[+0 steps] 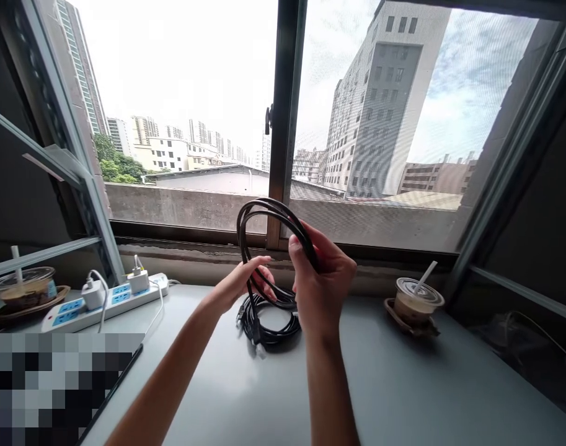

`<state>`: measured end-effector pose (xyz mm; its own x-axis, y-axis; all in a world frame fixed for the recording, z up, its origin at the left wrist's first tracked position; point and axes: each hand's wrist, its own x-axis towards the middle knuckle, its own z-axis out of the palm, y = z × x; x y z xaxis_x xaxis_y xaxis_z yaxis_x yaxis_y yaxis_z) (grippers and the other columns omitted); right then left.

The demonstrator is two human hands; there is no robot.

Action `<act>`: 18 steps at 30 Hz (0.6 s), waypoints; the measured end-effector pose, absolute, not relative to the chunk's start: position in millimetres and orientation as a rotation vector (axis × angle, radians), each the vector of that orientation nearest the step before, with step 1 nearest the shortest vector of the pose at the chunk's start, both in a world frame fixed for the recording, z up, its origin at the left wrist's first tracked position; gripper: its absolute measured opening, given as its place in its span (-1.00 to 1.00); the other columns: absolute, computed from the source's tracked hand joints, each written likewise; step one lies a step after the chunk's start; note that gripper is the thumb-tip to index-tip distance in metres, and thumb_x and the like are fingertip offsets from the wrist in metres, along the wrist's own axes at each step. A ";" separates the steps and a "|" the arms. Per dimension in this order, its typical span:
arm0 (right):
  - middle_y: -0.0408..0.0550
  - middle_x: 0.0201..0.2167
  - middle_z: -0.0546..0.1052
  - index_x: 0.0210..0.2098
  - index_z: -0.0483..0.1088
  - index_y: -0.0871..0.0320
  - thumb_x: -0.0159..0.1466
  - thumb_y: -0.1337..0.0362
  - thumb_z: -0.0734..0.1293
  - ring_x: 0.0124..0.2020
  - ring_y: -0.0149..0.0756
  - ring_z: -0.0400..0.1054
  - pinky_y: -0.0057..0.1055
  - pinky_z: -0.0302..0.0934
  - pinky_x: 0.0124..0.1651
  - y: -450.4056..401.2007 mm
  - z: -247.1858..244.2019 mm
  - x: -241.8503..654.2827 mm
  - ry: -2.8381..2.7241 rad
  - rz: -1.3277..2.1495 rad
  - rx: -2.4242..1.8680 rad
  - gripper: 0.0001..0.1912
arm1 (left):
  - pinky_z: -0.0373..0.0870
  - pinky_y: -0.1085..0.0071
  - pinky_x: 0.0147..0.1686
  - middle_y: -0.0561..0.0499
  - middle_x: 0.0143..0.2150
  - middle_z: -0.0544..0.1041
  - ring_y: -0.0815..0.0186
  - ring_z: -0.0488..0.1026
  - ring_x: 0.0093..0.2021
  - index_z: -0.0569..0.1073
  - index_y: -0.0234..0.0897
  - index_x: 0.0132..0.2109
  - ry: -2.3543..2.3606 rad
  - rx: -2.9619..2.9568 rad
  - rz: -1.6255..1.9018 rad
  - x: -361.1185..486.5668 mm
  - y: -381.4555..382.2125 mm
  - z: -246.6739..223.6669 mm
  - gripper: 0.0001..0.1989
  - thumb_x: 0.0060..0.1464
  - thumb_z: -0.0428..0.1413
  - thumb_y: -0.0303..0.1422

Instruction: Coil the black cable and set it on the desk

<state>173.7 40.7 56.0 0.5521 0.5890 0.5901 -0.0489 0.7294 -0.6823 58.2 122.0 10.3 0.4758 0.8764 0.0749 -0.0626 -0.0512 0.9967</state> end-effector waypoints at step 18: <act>-0.43 -0.87 0.10 -0.19 0.48 0.06 0.07 0.28 0.42 -0.87 -0.63 -0.15 -0.59 -0.26 -0.81 12.5 57.8 173.0 -1.046 0.347 -0.683 -0.72 | 0.30 0.33 -0.34 -0.18 -0.54 0.52 0.20 0.47 -0.48 0.53 -0.48 -0.38 0.603 1.582 0.230 39.5 114.5 21.3 -0.36 0.16 -0.27 -0.07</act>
